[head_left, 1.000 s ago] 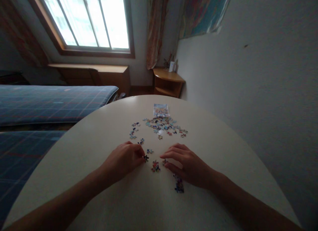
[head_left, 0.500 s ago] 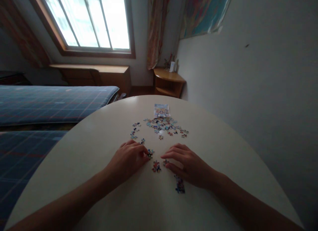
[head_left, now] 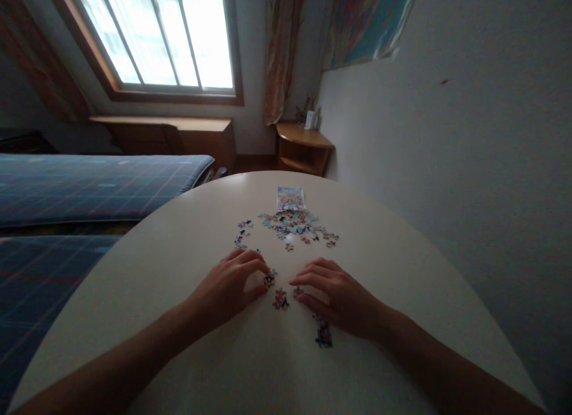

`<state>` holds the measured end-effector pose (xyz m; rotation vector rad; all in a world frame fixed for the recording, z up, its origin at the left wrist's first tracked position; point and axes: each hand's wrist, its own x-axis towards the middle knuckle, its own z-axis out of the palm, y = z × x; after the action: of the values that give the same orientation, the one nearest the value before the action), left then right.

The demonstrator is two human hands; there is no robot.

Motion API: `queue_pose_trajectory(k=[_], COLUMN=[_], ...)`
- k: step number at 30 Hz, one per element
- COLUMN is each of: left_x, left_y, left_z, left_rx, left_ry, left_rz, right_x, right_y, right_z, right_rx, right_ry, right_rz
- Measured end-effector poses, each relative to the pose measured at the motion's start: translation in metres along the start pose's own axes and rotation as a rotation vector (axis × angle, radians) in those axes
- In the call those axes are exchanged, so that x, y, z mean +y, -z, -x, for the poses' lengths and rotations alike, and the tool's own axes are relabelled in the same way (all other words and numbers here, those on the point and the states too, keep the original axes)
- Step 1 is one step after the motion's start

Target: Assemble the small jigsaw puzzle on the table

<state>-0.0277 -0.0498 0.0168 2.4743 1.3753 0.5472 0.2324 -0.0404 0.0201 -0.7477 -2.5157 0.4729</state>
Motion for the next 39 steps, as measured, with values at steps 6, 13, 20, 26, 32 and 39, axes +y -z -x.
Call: queue_pose_trajectory(k=[6, 13, 20, 26, 32, 39], left_x=[-0.003, 0.0, 0.0, -0.002, -0.006, -0.009], left_y=[-0.006, -0.013, -0.014, -0.014, -0.01, -0.014], left_z=[0.0, -0.001, -0.005, -0.006, -0.007, -0.011], left_rx=[-0.003, 0.027, 0.017, 0.04, 0.093, 0.143], left_ry=[-0.126, -0.185, -0.204, -0.198, -0.257, -0.342], left_rz=[-0.04, -0.166, -0.178, -0.174, -0.115, -0.071], right_x=[0.0, -0.001, -0.001, 0.0, 0.002, 0.0], right_y=[0.0, 0.002, 0.003, 0.002, 0.002, 0.003], right_z=[0.0, -0.001, -0.001, -0.001, 0.0, 0.0], right_rx=[-0.003, -0.028, -0.048, -0.055, -0.062, -0.075], right_ry=[-0.002, -0.013, -0.016, -0.02, -0.016, -0.02], right_rz=[0.006, -0.004, -0.011, -0.013, -0.005, -0.006])
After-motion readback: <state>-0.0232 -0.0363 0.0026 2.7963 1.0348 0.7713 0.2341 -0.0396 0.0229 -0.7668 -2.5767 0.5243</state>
